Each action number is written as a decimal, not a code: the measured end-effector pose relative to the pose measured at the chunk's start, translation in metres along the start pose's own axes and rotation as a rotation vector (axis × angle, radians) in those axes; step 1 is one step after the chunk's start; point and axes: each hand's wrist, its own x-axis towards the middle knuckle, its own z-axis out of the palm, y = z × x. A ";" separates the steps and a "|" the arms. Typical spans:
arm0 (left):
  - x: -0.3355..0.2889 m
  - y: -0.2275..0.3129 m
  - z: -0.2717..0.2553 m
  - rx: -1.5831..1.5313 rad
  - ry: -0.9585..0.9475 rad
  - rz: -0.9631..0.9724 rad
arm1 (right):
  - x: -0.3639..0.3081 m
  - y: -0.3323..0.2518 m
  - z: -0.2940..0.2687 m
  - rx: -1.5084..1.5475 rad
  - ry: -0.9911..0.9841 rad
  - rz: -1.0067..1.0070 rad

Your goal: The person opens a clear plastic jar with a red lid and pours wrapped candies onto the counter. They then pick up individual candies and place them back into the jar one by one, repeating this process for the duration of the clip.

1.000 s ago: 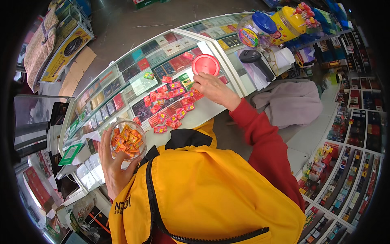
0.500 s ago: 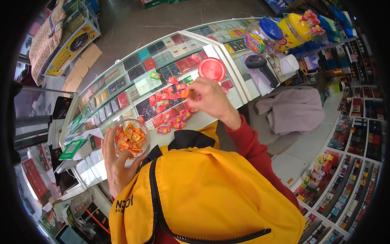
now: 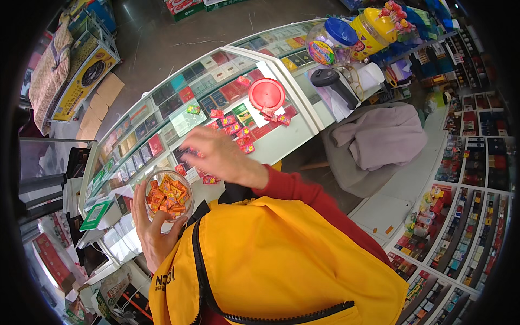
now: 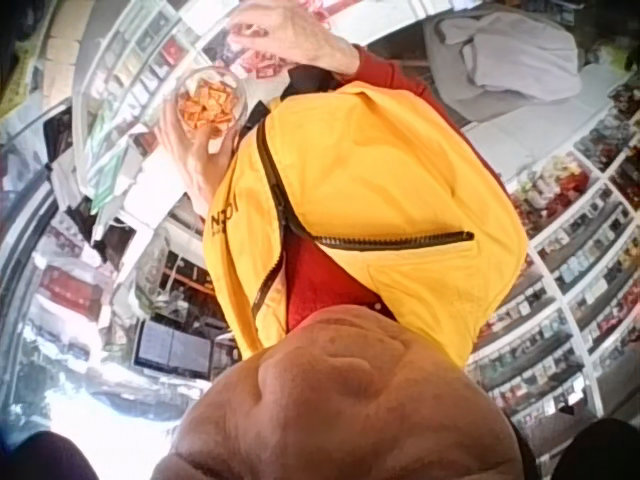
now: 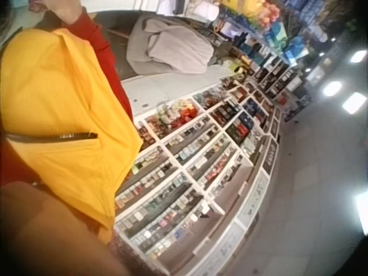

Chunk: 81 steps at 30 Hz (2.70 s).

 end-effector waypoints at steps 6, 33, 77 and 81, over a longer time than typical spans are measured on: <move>0.006 -0.001 0.000 -0.012 -0.008 0.006 | -0.021 0.082 -0.072 -0.437 0.238 0.294; 0.007 -0.002 -0.001 -0.026 -0.014 0.007 | -0.039 0.109 -0.114 -0.582 -0.025 0.555; -0.030 -0.038 -0.011 -0.173 0.209 -0.141 | 0.009 0.048 0.068 -0.354 -0.555 -0.271; -0.031 -0.037 -0.010 -0.185 0.196 -0.148 | -0.006 0.031 0.027 -0.189 -0.559 -0.037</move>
